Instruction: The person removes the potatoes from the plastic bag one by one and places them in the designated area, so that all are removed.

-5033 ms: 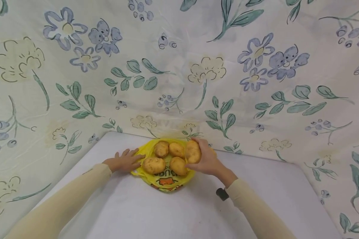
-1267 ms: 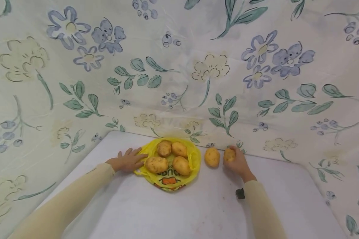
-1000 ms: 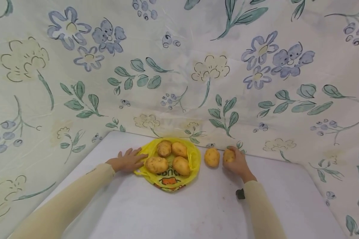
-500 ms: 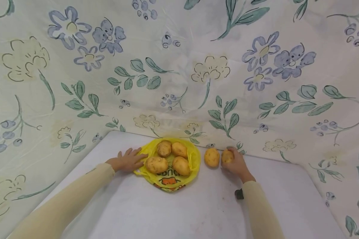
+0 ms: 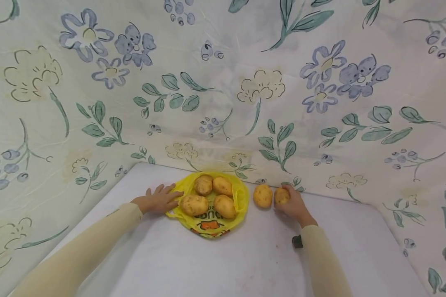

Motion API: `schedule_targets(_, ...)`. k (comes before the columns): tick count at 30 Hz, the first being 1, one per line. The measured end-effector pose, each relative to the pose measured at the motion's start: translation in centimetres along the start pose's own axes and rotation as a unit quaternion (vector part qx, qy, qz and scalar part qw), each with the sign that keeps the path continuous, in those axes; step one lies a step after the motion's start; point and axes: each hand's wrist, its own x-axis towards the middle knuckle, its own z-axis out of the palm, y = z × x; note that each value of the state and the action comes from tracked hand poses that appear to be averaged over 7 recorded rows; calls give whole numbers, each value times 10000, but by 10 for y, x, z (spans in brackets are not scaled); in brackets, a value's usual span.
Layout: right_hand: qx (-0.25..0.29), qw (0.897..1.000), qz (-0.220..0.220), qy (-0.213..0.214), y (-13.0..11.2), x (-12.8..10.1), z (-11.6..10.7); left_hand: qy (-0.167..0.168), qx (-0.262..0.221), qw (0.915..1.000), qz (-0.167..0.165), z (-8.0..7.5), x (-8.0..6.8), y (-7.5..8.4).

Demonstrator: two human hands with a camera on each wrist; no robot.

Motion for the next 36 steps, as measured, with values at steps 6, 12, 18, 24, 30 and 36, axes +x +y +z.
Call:
schedule_targets(6, -117, 9999, -39, -67, 0, 0, 0, -13, 10, 10000, -8, 0, -1, 0)
schedule_targets(12, -295, 9995, 55, -2, 2, 3, 0, -39, 18, 10000, -18, 0, -2, 1)
schedule_targets(18, -362, 9993, 3, 31, 4, 5, 0, -86, -74, 9999, -77, -1, -1, 1)
schedule_targets(24, -337, 9994, 4, 45, 5, 7, 1, -111, -104, 9998, -101, -2, -1, 1)
schedule_targets(30, -308, 9995, 7, 18, 4, 6, 1, -60, -46, 10000, -31, -1, -1, 1)
schedule_targets(36, -378, 9993, 48, -4, 2, 3, 1, 6, 76, 10000, -26, 2, 0, -1)
